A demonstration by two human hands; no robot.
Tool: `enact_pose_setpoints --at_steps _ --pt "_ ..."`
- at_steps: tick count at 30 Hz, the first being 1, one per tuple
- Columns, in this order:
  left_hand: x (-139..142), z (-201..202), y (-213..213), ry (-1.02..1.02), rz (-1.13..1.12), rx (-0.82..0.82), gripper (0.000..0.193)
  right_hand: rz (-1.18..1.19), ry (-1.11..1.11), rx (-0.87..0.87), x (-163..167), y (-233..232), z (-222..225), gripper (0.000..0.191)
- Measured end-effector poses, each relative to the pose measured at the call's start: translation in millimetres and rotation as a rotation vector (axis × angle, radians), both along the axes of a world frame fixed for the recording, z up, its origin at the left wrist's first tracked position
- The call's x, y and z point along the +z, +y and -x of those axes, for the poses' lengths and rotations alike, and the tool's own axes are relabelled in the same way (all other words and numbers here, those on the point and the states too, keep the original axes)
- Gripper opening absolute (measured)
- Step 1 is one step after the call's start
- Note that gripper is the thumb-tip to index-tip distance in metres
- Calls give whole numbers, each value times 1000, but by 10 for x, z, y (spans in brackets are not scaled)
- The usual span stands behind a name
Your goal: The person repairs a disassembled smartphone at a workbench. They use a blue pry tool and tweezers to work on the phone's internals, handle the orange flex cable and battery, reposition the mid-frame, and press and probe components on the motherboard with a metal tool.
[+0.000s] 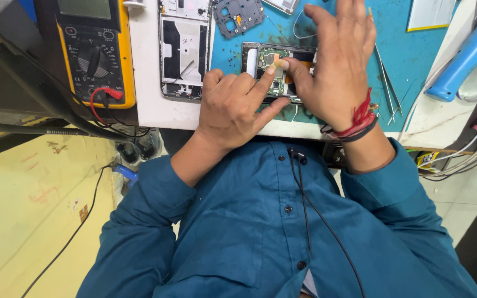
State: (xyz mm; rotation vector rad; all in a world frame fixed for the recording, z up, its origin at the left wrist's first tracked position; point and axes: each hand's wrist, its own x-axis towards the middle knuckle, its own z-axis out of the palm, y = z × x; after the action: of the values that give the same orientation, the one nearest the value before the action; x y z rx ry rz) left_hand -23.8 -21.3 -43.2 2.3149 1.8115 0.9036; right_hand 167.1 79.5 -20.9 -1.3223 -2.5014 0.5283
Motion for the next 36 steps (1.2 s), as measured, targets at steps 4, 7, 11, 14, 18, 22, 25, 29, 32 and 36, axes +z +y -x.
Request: enact_pose_setpoints --at_steps 4,7,11,14,18,22,25,29,32,36 --pt "30 4 7 -5 -3 -11 53 -52 100 83 33 -12 -16 59" --pt "35 2 23 -3 -7 -4 52 -106 209 104 105 -26 -100 43" --pt "33 -2 3 -11 8 -10 51 -301 86 144 178 -266 -218 28" --pt "31 3 3 -24 11 -9 51 -372 -22 233 149 -388 -240 30" --pt "35 -1 -4 -23 18 -13 51 -347 -64 241 139 -444 -305 35" --pt "23 -4 17 -25 2 -4 49 -404 -75 304 112 -469 -338 35" --pt "15 -16 -5 -37 8 -1 48 -351 -128 277 53 -504 -311 39" --pt "3 -19 -8 -28 10 4 48 -320 -178 265 12 -503 -290 41" --pt "6 -10 0 -38 27 -5 50 -332 -219 279 40 -488 -279 38" --pt "16 -11 0 -28 24 -2 50 -444 -356 306 113 -513 -200 32"
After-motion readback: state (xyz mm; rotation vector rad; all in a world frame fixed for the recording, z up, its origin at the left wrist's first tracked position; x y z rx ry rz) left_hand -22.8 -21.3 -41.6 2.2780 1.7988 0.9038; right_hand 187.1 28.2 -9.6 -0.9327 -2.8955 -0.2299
